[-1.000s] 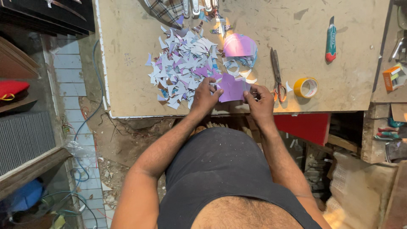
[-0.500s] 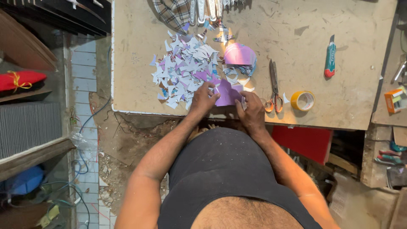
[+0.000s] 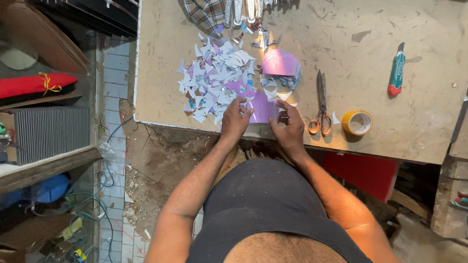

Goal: The person repeatedly folds and cuts purple paper sheets into smaller pieces using scissors. The cut pieces accumulate on the table. The person occasionally pauses to adjust the paper or reposition the scissors.

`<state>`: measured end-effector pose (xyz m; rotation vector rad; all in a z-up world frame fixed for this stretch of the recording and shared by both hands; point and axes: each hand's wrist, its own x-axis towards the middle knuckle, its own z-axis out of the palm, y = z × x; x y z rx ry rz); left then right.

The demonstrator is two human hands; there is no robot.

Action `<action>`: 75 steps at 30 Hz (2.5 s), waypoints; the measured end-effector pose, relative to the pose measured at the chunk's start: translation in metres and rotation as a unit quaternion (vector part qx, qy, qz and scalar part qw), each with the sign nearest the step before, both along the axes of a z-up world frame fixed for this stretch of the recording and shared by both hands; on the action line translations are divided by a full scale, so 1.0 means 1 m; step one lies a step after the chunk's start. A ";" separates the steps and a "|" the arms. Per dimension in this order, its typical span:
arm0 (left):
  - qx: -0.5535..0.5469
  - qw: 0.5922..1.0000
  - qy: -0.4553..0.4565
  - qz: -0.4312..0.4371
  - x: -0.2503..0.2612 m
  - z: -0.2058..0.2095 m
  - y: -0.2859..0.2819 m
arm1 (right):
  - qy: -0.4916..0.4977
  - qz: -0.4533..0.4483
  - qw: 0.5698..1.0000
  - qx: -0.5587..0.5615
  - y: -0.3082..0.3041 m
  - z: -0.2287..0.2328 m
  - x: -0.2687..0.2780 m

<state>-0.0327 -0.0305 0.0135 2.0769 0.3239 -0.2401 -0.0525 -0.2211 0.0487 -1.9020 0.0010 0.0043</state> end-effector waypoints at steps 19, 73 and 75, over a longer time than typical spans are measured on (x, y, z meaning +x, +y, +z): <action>-0.140 0.969 -0.200 -0.031 -0.022 0.014 -0.026 | -0.124 0.125 0.984 0.001 -0.024 -0.037 0.007; -0.069 0.987 -0.144 -0.007 -0.021 0.011 -0.038 | 0.035 0.117 0.992 -0.027 -0.031 -0.002 0.026; -0.047 0.985 -0.168 0.001 -0.022 0.020 -0.039 | 0.131 0.068 0.986 0.081 -0.030 -0.007 0.024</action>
